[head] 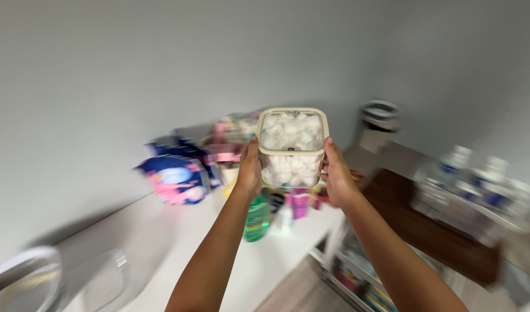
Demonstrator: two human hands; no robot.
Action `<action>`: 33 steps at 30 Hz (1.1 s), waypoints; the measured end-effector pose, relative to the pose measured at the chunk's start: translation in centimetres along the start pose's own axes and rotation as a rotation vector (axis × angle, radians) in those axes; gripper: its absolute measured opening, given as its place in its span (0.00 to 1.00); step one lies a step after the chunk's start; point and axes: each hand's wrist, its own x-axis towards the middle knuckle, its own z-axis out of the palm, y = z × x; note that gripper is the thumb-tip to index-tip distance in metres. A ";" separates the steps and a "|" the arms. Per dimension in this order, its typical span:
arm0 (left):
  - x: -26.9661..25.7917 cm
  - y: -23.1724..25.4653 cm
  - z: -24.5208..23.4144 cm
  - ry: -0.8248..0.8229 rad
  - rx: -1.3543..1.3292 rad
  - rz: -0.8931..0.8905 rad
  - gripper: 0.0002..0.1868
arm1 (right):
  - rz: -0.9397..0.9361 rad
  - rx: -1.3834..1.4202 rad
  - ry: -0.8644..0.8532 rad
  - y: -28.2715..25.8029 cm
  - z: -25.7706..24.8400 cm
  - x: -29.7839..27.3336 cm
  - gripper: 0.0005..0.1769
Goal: The person organizes baby supplies by first securing a lid on a container filled with cotton balls and moving it to a wooden shelf. They then open several small pink boxes of cotton pads and transfer the contents into a clear glass container on a white table.
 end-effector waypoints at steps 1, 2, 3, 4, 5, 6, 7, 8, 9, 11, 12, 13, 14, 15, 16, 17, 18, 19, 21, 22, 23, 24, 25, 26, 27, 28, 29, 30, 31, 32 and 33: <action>0.3 -1.5 2.2 -0.036 -0.029 -0.004 0.34 | -0.011 -0.017 0.041 -0.6 -1.9 -0.8 0.50; 0.3 -3.0 4.4 -0.072 -0.059 -0.010 0.35 | -0.022 -0.033 0.083 -1.1 -3.8 -1.5 0.49; 0.3 -4.3 6.4 -0.078 -0.056 -0.073 0.35 | -0.006 -0.038 0.139 -1.4 -5.7 -2.1 0.48; 0.2 -5.7 8.3 -0.084 -0.051 -0.136 0.36 | 0.010 -0.041 0.196 -1.5 -7.6 -2.8 0.48; 0.0 -7.1 9.9 -0.089 -0.046 -0.201 0.38 | 0.028 -0.045 0.253 -1.5 -9.5 -3.5 0.47; -0.2 -8.6 11.6 -0.141 -0.015 -0.200 0.39 | 0.027 -0.043 0.288 -1.3 -11.4 -4.1 0.46; -0.3 -10.1 13.0 -0.190 0.018 -0.194 0.40 | 0.025 -0.038 0.317 -1.1 -13.2 -4.6 0.45; -0.5 -11.8 14.6 -0.238 0.049 -0.186 0.41 | 0.023 -0.034 0.346 -0.8 -15.2 -5.2 0.45; -0.7 -13.6 15.9 -0.240 0.044 -0.264 0.41 | 0.023 -0.036 0.375 -0.4 -17.0 -5.7 0.44; -0.8 -17.3 18.4 -0.240 0.039 -0.417 0.42 | 0.021 -0.039 0.428 0.4 -20.4 -6.7 0.43; -0.9 -19.0 19.3 -0.270 0.049 -0.403 0.42 | 0.018 -0.038 0.444 0.9 -21.7 -7.0 0.42; -0.9 -20.7 20.1 -0.297 0.060 -0.386 0.42 | 0.014 -0.036 0.456 1.5 -23.0 -7.1 0.41; -1.0 -22.2 20.8 -0.325 0.070 -0.368 0.43 | 0.011 -0.034 0.467 2.0 -24.2 -7.2 0.40; -0.9 -23.3 21.5 -0.332 0.069 -0.373 0.41 | 0.004 -0.028 0.465 2.5 -25.3 -7.1 0.40; -0.9 -24.3 22.1 -0.338 0.068 -0.378 0.39 | -0.003 -0.023 0.463 3.1 -26.2 -6.9 0.39; -0.9 -25.1 22.3 -0.333 0.068 -0.383 0.38 | -0.004 -0.019 0.451 3.7 -27.0 -6.5 0.38; -0.8 -25.9 22.5 -0.329 0.015 -0.404 0.37 | 0.019 -0.016 0.464 4.3 -27.8 -5.9 0.38; -0.8 -26.5 22.3 -0.321 -0.033 -0.422 0.35 | 0.042 -0.010 0.472 5.2 -28.4 -5.1 0.38; -0.6 -27.5 21.9 -0.335 -0.057 -0.420 0.32 | 0.069 0.020 0.478 7.1 -29.5 -3.8 0.38; -0.4 -28.0 21.6 -0.356 -0.032 -0.399 0.30 | 0.073 0.043 0.474 8.2 -30.1 -3.1 0.39; -0.4 -28.6 20.9 -0.373 -0.006 -0.381 0.28 | 0.083 0.067 0.469 9.5 -30.4 -2.6 0.39; -0.3 -29.3 20.4 -0.371 -0.027 -0.375 0.27 | 0.088 0.065 0.453 10.7 -30.8 -2.2 0.40; 0.0 -30.0 20.1 -0.370 -0.047 -0.364 0.26 | 0.089 0.065 0.435 11.7 -31.3 -1.6 0.41; 0.4 -30.7 19.7 -0.369 -0.067 -0.353 0.26 | 0.090 0.065 0.417 12.6 -31.7 -1.0 0.41; 0.9 -31.5 19.3 -0.351 -0.056 -0.366 0.26 | 0.090 0.071 0.419 13.6 -31.9 -0.3 0.41; 1.5 -32.4 18.9 -0.333 -0.045 -0.380 0.26 | 0.089 0.076 0.421 14.5 -32.1 0.5 0.41; 1.9 -33.4 18.5 -0.317 -0.034 -0.395 0.26 | 0.090 0.082 0.426 15.5 -32.3 1.1 0.41; 2.3 -34.5 18.1 -0.298 -0.031 -0.385 0.26 | 0.095 0.088 0.432 16.5 -32.5 1.5 0.41; 3.0 -35.5 17.9 -0.281 -0.028 -0.373 0.26 | 0.096 0.095 0.438 17.3 -32.7 2.2 0.41; 3.7 -36.4 17.7 -0.264 -0.025 -0.361 0.27 | 0.098 0.102 0.444 17.9 -32.9 3.0 0.41; 4.2 -37.3 17.6 -0.260 -0.019 -0.368 0.27 | 0.100 0.100 0.455 18.5 -33.2 3.6 0.40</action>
